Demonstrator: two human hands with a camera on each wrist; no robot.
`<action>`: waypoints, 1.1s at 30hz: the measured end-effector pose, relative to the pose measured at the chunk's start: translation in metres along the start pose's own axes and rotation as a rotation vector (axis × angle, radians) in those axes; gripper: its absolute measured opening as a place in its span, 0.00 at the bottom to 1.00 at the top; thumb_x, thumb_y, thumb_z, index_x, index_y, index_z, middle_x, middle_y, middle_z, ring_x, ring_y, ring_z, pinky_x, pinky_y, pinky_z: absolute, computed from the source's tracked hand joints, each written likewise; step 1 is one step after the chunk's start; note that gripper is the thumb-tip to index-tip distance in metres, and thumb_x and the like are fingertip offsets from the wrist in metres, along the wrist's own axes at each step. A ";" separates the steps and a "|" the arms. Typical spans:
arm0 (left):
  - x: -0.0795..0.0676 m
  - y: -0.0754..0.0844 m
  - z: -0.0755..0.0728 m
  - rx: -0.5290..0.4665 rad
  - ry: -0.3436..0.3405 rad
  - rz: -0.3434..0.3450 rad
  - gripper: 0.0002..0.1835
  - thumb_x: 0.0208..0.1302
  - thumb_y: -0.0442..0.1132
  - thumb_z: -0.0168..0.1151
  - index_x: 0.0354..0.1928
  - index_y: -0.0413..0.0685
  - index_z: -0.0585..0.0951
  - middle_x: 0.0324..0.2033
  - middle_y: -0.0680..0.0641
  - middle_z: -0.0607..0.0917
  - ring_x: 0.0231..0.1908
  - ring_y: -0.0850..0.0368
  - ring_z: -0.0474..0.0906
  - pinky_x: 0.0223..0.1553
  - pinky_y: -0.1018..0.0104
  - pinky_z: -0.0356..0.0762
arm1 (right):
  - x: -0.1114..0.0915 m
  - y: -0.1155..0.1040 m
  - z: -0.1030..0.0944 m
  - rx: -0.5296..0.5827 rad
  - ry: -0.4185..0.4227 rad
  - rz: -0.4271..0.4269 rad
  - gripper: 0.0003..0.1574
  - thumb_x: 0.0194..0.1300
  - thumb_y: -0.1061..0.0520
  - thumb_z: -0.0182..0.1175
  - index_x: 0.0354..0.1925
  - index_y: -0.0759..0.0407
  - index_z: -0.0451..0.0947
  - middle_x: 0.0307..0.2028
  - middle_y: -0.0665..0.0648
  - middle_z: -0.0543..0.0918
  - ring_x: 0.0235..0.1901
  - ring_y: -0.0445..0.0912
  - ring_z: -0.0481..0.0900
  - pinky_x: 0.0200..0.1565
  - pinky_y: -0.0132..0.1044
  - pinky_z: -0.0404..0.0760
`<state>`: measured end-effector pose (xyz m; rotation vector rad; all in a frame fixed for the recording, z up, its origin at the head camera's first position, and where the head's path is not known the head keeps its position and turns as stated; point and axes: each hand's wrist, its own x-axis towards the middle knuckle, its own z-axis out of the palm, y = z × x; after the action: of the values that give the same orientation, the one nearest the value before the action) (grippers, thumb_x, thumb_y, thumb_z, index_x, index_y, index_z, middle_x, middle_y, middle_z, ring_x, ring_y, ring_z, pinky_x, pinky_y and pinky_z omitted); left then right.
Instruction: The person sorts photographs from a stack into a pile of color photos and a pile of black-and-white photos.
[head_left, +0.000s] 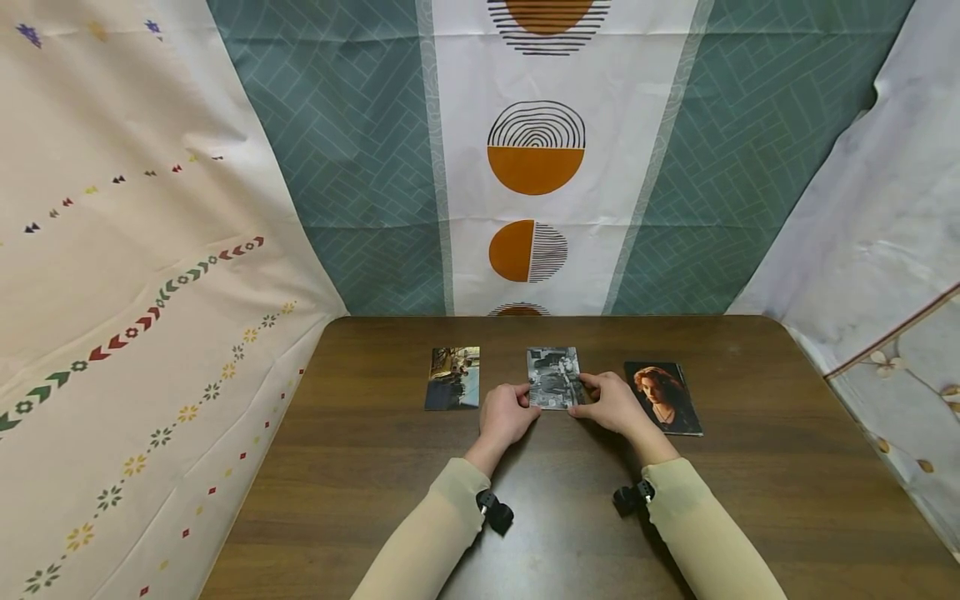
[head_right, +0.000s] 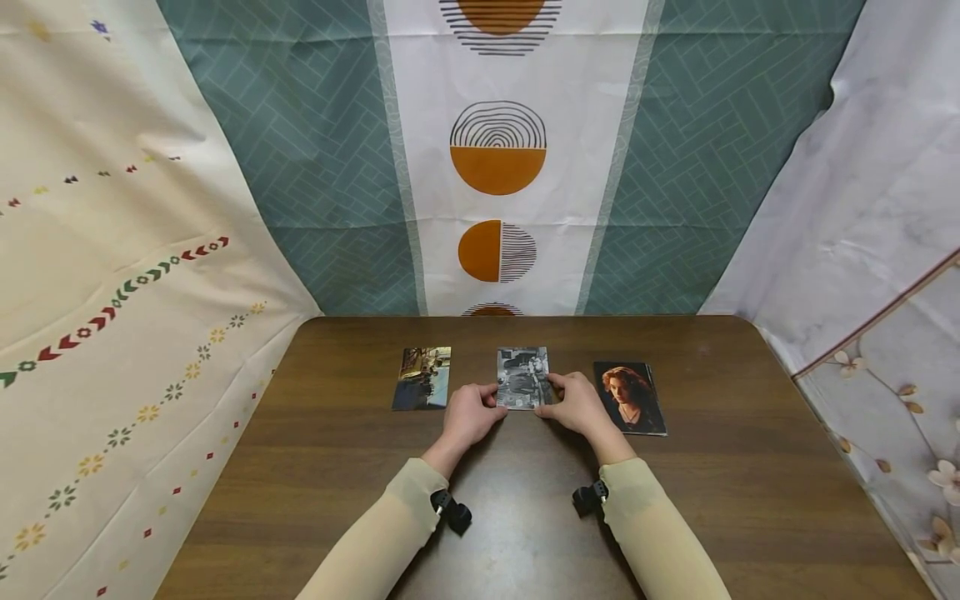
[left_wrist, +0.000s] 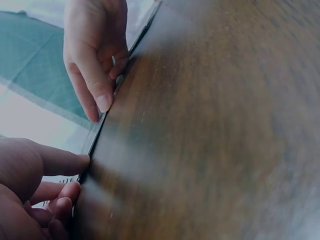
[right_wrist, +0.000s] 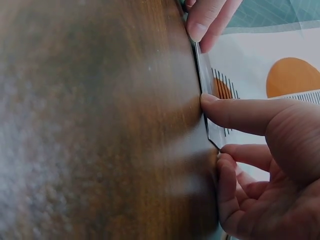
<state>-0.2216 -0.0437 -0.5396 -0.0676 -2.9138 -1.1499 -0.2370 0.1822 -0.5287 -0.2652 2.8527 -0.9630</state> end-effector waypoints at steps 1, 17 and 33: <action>0.000 0.000 0.000 -0.010 -0.003 0.001 0.25 0.61 0.45 0.80 0.61 0.50 0.89 0.24 0.64 0.79 0.28 0.64 0.73 0.36 0.65 0.76 | 0.000 0.000 0.000 0.003 0.000 -0.005 0.48 0.63 0.49 0.79 0.73 0.69 0.74 0.55 0.68 0.79 0.52 0.61 0.80 0.54 0.59 0.79; -0.006 0.005 0.002 -0.408 0.113 0.068 0.25 0.60 0.32 0.77 0.60 0.36 0.86 0.37 0.46 0.82 0.33 0.61 0.75 0.39 0.66 0.77 | -0.030 0.022 -0.038 0.124 0.067 -0.096 0.39 0.72 0.52 0.72 0.74 0.65 0.74 0.60 0.64 0.86 0.58 0.61 0.84 0.56 0.61 0.81; -0.025 0.059 0.035 -0.416 -0.007 0.234 0.19 0.62 0.33 0.76 0.55 0.35 0.89 0.34 0.47 0.84 0.28 0.71 0.70 0.35 0.72 0.74 | -0.067 0.068 -0.083 0.098 0.076 0.030 0.37 0.74 0.51 0.69 0.72 0.69 0.75 0.54 0.65 0.88 0.53 0.60 0.86 0.43 0.41 0.84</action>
<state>-0.1937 0.0225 -0.5254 -0.4013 -2.5310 -1.6794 -0.1937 0.2979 -0.5003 -0.1800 2.8569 -1.1268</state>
